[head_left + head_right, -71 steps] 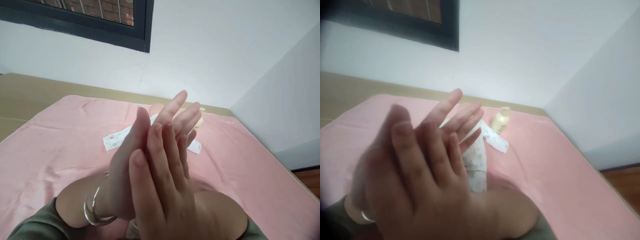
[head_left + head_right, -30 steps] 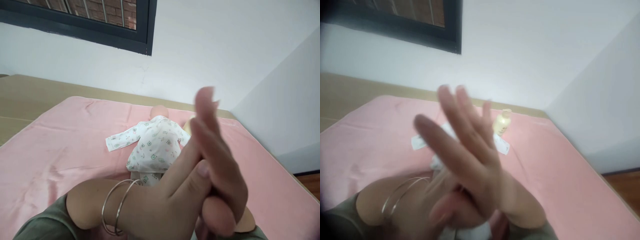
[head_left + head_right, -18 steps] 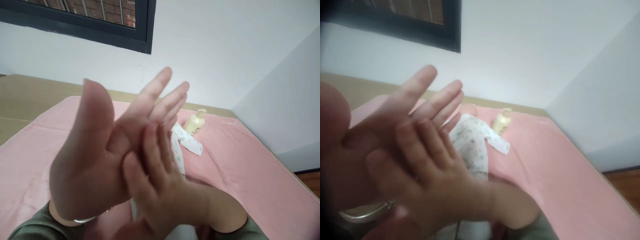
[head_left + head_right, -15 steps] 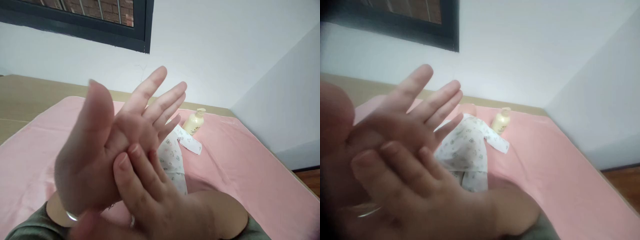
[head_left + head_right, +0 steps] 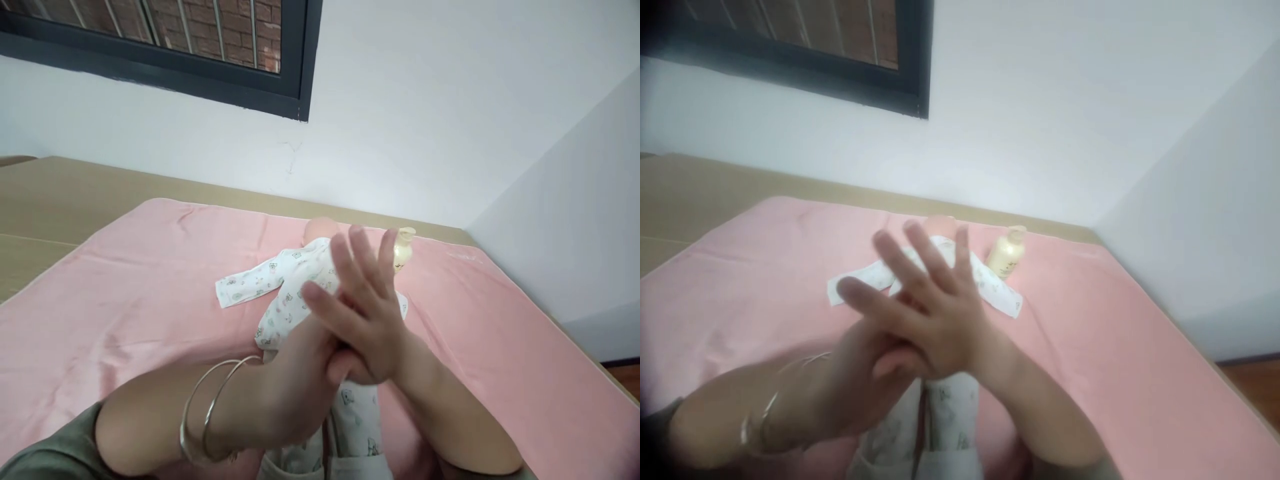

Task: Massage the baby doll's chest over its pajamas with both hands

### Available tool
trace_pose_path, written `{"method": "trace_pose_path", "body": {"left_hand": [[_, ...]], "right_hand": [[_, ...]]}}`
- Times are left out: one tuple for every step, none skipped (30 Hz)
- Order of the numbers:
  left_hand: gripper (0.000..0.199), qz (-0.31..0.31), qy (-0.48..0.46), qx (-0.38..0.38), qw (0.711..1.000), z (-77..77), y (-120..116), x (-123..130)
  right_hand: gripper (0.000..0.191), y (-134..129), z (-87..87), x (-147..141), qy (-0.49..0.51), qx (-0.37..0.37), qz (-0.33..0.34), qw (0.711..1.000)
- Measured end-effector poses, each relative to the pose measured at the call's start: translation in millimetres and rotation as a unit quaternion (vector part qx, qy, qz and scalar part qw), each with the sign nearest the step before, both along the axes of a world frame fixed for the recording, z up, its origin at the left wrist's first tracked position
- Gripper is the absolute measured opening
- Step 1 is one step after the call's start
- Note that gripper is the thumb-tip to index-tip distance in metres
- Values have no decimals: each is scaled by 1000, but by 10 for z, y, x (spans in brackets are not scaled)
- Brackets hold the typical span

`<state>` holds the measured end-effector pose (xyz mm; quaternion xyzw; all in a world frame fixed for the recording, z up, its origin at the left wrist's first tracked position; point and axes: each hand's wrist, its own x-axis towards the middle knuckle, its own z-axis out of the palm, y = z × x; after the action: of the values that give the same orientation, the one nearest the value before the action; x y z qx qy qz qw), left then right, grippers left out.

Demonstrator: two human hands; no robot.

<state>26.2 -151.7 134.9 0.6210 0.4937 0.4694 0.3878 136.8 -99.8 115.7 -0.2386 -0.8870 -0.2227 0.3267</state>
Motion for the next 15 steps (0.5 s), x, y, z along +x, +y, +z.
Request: {"method": "trace_pose_path", "body": {"left_hand": [[60,-63,-81,-15,995,22,-22,-45],[60,-124,-166,-41,977,46,-38,-96],[59,-174,-245,-66,951,63,-44,-149],[58,-208,-311,-80,924,68,-32,-198],[57,-219,-353,-81,906,54,1,-238],[55,-205,-367,-64,905,19,61,-268],[53,-176,-362,-41,914,-39,150,-286],[51,-138,-345,-15,928,-115,265,-292],[49,-101,-316,16,943,-204,403,-287],[45,-69,-268,34,960,-302,557,-275],[42,-42,-211,41,976,-402,718,-257],[40,-35,-194,34,980,-502,877,-236],[37,-16,-182,28,983,-599,1026,-215],[38,20,-155,11,988,-691,1157,-197],[40,60,-133,-8,989,-780,1266,-183]], "right_hand": [[72,61,18,64,-1,-17,-32,999],[74,107,48,132,1,-36,-65,997],[75,137,85,200,4,-56,-93,994],[78,152,125,261,3,-76,-112,991],[81,154,160,309,1,-94,-117,989],[85,148,184,339,-2,-109,-110,988],[89,139,193,348,-5,-122,-94,988],[92,130,182,335,-8,-134,-76,988],[94,129,149,301,-7,-145,-59,988],[92,138,94,252,-5,-158,-48,986],[87,160,17,192,-2,-175,-45,983],[81,198,-77,128,5,-200,-49,979],[76,248,-183,67,14,-234,-60,970],[72,310,-298,13,29,-278,-76,957],[70,376,-414,-33,51,-327,-90,939]]}}
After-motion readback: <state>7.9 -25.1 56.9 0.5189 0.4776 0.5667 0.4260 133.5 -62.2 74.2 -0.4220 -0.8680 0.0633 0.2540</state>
